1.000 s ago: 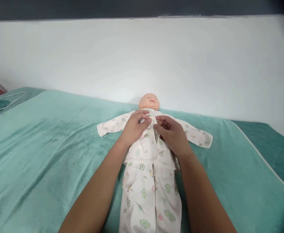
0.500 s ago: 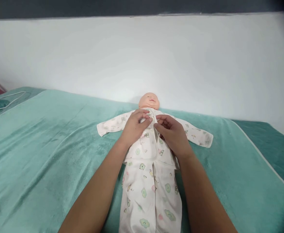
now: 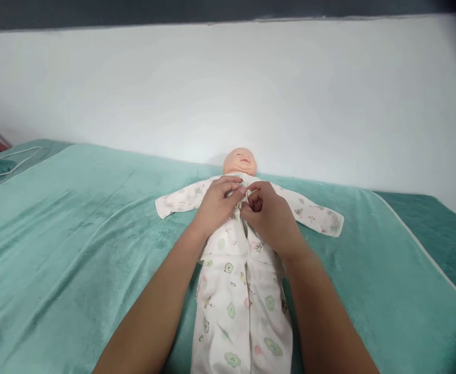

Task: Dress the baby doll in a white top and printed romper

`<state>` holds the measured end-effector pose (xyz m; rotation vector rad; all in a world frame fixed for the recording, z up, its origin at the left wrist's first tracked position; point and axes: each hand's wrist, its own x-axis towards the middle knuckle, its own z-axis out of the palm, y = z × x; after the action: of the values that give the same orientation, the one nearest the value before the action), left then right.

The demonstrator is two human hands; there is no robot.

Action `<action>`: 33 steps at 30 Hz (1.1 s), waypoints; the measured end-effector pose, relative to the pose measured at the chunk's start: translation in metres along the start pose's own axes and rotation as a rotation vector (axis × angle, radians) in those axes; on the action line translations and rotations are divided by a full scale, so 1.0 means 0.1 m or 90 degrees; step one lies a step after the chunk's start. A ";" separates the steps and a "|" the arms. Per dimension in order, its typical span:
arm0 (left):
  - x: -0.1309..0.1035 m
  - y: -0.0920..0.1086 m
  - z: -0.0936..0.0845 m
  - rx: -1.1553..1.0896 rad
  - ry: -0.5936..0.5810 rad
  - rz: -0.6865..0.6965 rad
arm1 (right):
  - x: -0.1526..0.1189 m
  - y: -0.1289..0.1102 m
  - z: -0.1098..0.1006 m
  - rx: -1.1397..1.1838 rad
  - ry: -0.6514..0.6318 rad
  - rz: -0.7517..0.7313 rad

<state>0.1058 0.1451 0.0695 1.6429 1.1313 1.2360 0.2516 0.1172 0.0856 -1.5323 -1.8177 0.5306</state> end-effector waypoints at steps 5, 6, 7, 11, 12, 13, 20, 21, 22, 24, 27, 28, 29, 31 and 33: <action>0.00 0.01 0.01 -0.006 0.008 -0.020 | 0.00 0.00 0.01 -0.013 -0.001 -0.007; 0.00 0.01 0.00 -0.010 0.007 -0.029 | 0.00 0.00 0.01 -0.006 -0.003 -0.004; 0.01 0.02 0.00 -0.016 0.005 -0.039 | 0.00 0.01 0.01 0.004 -0.006 0.001; 0.00 0.04 -0.01 -0.034 0.001 -0.067 | 0.00 0.03 -0.01 0.056 -0.030 0.011; 0.00 0.04 -0.01 -0.031 0.001 -0.068 | 0.00 0.03 -0.02 0.064 -0.036 0.013; -0.01 0.04 -0.01 -0.026 0.003 -0.066 | 0.00 0.03 -0.03 0.069 -0.043 0.016; -0.03 -0.03 -0.01 -0.040 0.015 -0.007 | -0.02 0.03 -0.07 0.078 -0.079 0.022; -0.03 -0.03 -0.01 -0.039 0.013 0.007 | -0.03 0.03 -0.07 0.081 -0.081 0.024; -0.04 -0.03 -0.01 -0.033 0.013 0.017 | -0.05 0.01 -0.08 0.079 -0.079 0.029; -0.05 -0.03 0.00 -0.007 0.018 0.023 | -0.09 -0.04 -0.10 0.054 -0.066 0.053; -0.05 -0.04 0.01 0.071 0.012 0.055 | -0.20 -0.16 -0.13 -0.032 -0.061 0.119; -0.05 -0.05 0.01 0.108 0.001 0.079 | -0.23 -0.20 -0.13 -0.066 -0.065 0.136; -0.05 -0.06 0.01 0.149 -0.010 0.105 | -0.27 -0.23 -0.13 -0.099 -0.070 0.145; -0.04 -0.10 0.01 0.224 -0.021 0.152 | -0.31 -0.26 -0.11 -0.152 -0.065 0.135; -0.03 -0.13 0.00 0.272 -0.038 0.183 | -0.32 -0.25 -0.09 -0.169 -0.053 0.107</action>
<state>0.1030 0.1465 0.0562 2.2114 1.2114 1.1624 0.2433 0.0793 0.1009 -1.8784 -1.8930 0.4508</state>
